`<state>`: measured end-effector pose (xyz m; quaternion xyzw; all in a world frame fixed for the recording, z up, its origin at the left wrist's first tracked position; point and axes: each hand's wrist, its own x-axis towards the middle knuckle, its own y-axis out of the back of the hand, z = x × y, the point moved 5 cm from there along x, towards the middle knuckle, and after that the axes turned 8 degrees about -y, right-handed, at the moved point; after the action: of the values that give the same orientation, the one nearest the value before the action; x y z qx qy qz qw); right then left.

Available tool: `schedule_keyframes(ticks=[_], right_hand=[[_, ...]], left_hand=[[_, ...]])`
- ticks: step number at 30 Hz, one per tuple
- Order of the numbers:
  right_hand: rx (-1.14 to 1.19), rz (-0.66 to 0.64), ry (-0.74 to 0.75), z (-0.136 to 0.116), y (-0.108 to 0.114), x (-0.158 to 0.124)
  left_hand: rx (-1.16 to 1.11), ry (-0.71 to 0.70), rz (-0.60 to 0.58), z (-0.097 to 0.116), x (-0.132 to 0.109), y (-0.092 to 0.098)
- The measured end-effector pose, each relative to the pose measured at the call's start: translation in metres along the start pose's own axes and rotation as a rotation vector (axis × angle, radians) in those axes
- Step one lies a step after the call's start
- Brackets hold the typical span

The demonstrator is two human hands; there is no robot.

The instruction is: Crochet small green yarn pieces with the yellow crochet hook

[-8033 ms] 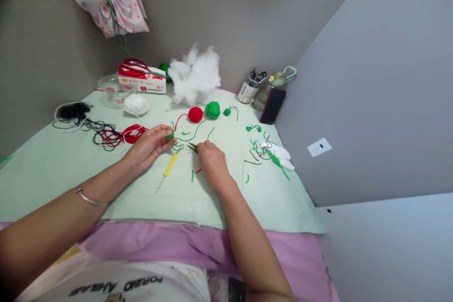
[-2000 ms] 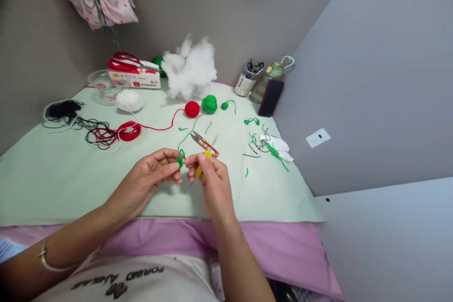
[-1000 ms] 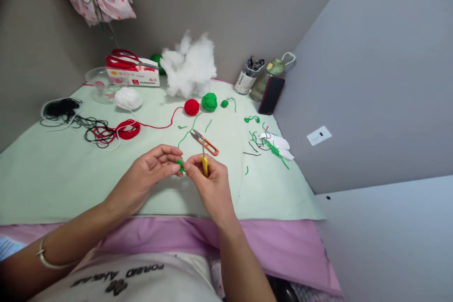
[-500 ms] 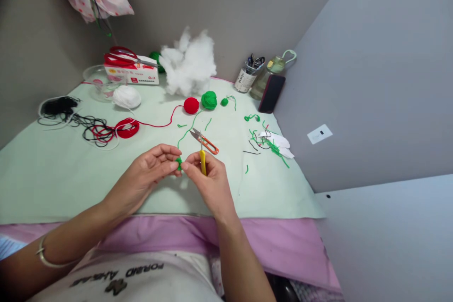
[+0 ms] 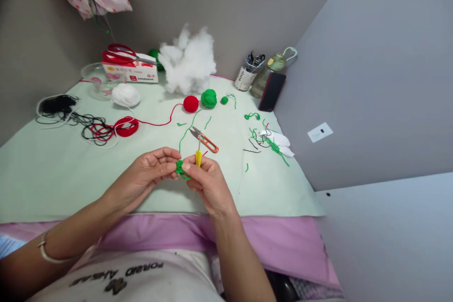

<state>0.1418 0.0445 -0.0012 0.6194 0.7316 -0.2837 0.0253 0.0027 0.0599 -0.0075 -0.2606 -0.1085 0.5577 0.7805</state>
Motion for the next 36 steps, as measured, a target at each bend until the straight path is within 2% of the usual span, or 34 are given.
schedule_keyframes(ticks=[3,10,15,21,25,28,32,34,36], right_hand=[[0.044,0.004,-0.005,0.002,-0.002,0.001],[0.044,0.257,0.235,0.006,-0.004,-0.002],[-0.017,0.241,0.260,0.010,-0.007,-0.002],[-0.219,0.259,0.358,-0.006,-0.004,-0.010],[-0.326,0.227,0.331,-0.013,-0.007,-0.012],[-0.271,0.220,0.299,-0.008,-0.006,-0.009],[-0.144,0.143,0.151,0.011,-0.005,0.000],[-0.109,0.121,0.106,0.016,-0.005,0.002],[-0.101,0.143,0.142,0.013,-0.004,0.000]], left_hand=[[-0.014,0.012,0.002,0.000,0.000,0.000],[0.067,-0.158,0.036,0.004,-0.004,-0.008],[0.140,-0.245,0.114,0.007,-0.006,-0.005],[0.285,-0.220,0.083,0.014,-0.007,-0.005],[0.312,-0.223,0.072,0.014,-0.009,-0.005],[0.280,-0.258,0.128,0.012,-0.010,-0.001],[0.212,-0.354,0.226,0.013,-0.009,0.005],[0.191,-0.347,0.224,0.013,-0.008,0.004],[0.173,-0.337,0.207,0.013,-0.007,0.002]])
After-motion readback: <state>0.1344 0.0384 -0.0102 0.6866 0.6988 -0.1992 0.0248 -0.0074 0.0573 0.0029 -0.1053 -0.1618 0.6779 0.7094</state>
